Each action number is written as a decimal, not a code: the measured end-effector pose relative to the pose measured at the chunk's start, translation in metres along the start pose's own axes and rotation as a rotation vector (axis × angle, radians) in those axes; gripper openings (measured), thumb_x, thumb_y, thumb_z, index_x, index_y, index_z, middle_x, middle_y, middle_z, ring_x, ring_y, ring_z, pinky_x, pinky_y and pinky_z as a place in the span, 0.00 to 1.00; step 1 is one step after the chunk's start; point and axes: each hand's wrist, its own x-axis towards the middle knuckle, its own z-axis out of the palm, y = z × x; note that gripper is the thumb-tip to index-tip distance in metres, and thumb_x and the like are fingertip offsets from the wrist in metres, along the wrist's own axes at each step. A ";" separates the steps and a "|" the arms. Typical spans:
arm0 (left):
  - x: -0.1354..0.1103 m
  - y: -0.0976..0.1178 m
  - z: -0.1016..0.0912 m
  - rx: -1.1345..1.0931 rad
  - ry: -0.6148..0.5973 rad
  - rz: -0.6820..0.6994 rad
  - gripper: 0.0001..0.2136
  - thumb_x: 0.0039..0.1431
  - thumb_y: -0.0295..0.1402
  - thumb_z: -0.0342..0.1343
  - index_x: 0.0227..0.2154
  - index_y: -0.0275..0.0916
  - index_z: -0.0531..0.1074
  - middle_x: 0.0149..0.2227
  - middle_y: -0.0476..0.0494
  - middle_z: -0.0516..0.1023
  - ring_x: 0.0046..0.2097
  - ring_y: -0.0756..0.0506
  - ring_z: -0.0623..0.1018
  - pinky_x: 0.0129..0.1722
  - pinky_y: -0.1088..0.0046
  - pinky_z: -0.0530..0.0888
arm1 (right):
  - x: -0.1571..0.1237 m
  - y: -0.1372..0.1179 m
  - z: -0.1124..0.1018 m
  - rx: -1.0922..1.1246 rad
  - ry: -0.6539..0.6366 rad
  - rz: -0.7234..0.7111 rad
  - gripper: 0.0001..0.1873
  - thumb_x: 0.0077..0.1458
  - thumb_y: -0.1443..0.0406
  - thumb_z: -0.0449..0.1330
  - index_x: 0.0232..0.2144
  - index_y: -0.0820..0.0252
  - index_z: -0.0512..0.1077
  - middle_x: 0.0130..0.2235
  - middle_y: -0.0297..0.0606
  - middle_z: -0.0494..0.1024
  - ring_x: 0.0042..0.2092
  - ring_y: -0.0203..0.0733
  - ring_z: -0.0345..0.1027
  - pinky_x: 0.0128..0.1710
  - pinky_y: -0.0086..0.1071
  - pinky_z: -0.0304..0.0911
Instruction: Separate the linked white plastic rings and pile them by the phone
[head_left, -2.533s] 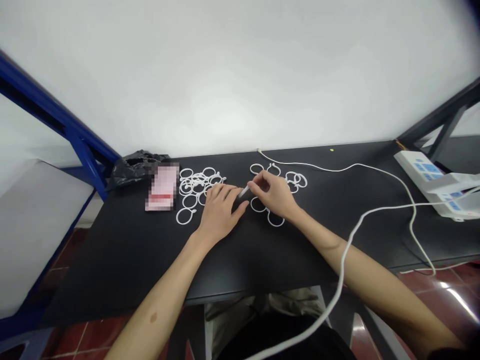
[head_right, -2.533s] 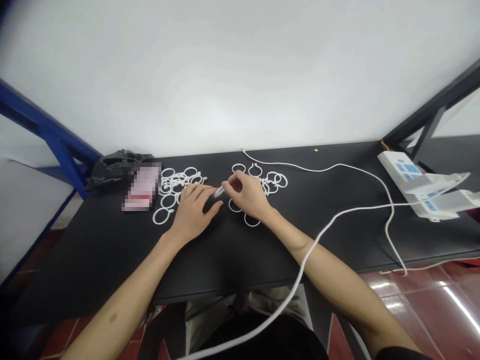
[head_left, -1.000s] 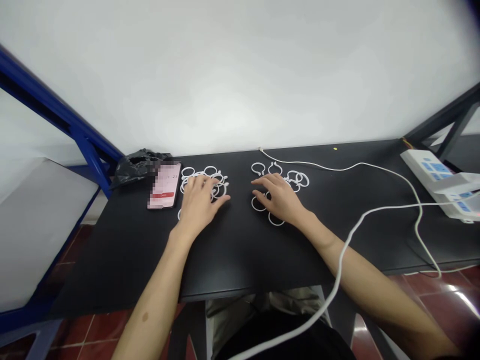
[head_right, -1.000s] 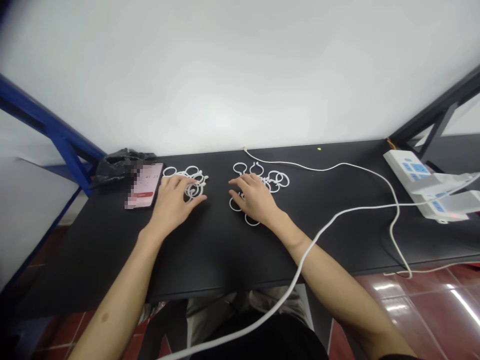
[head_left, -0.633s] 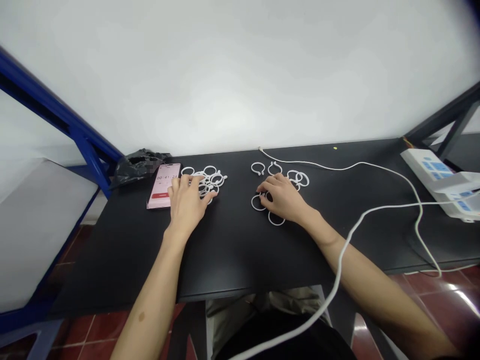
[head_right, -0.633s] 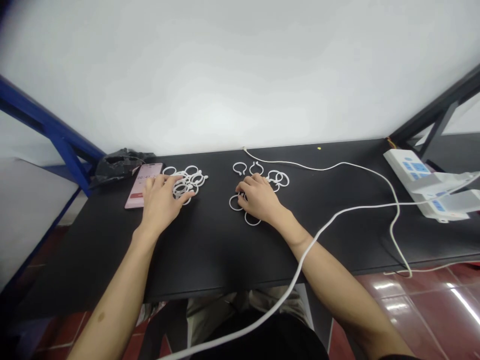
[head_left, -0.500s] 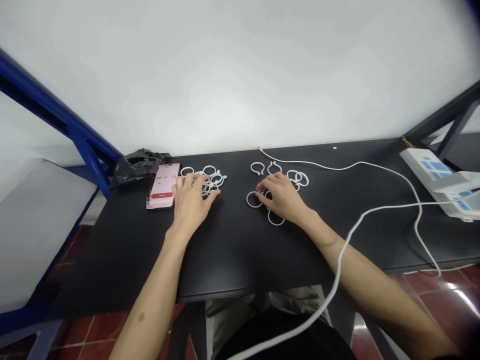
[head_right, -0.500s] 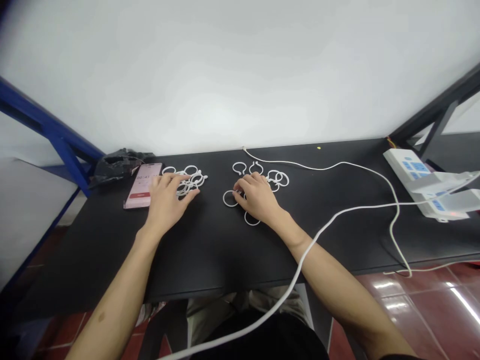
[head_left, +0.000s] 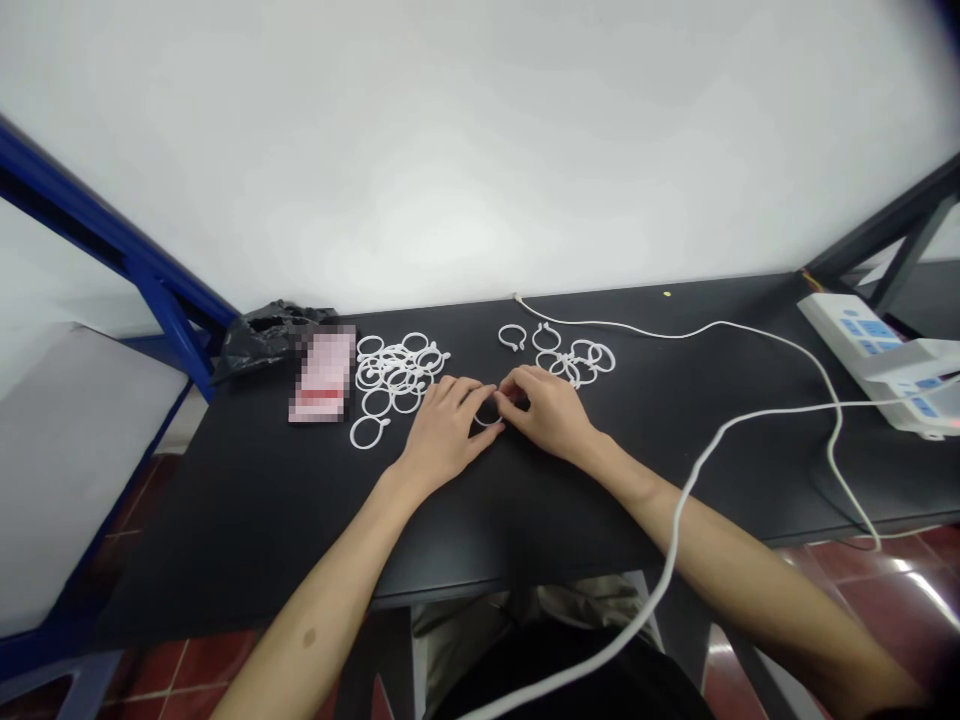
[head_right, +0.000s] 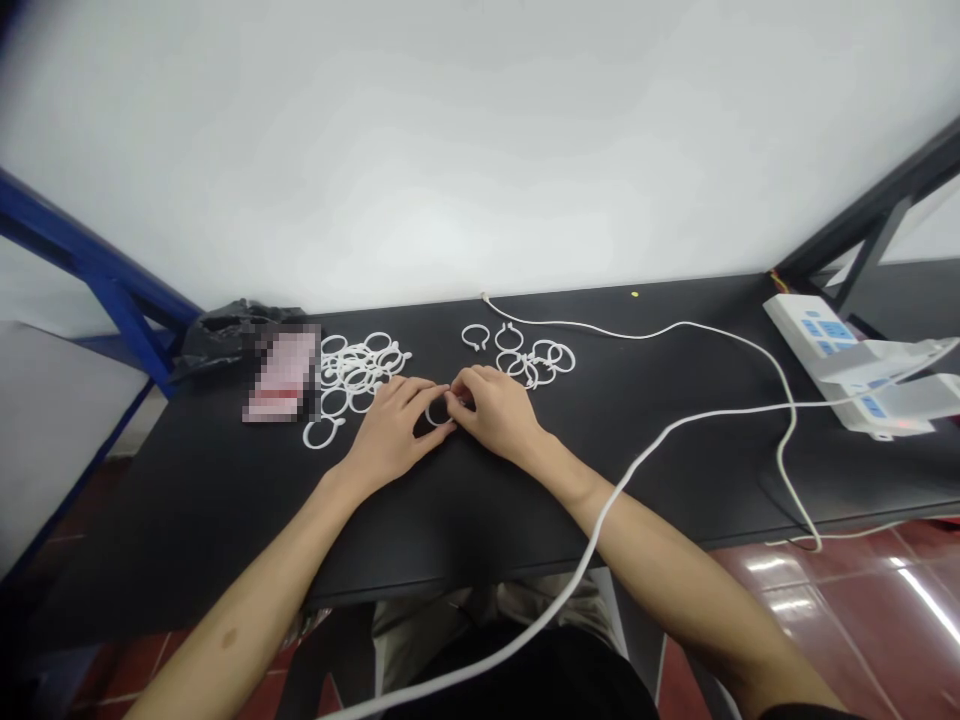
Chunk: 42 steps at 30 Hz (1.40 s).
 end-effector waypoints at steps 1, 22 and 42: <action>0.000 -0.001 0.000 -0.002 0.004 -0.001 0.16 0.62 0.39 0.56 0.50 0.37 0.69 0.47 0.40 0.74 0.48 0.40 0.70 0.49 0.58 0.69 | 0.000 0.000 0.000 0.024 -0.006 0.000 0.06 0.59 0.63 0.58 0.31 0.59 0.70 0.31 0.35 0.74 0.33 0.38 0.68 0.33 0.31 0.63; 0.000 -0.009 -0.010 -0.070 0.088 -0.017 0.12 0.61 0.36 0.58 0.46 0.39 0.69 0.43 0.42 0.74 0.47 0.40 0.71 0.49 0.59 0.70 | 0.000 0.001 0.000 0.302 0.010 -0.212 0.07 0.62 0.67 0.55 0.40 0.56 0.73 0.37 0.36 0.77 0.38 0.37 0.70 0.39 0.31 0.67; -0.050 -0.056 -0.035 0.325 0.215 -0.380 0.20 0.63 0.45 0.53 0.52 0.39 0.71 0.47 0.35 0.73 0.48 0.34 0.70 0.48 0.54 0.69 | 0.005 0.008 -0.007 0.087 0.002 -0.129 0.09 0.62 0.65 0.56 0.43 0.58 0.73 0.41 0.41 0.78 0.45 0.47 0.65 0.49 0.42 0.64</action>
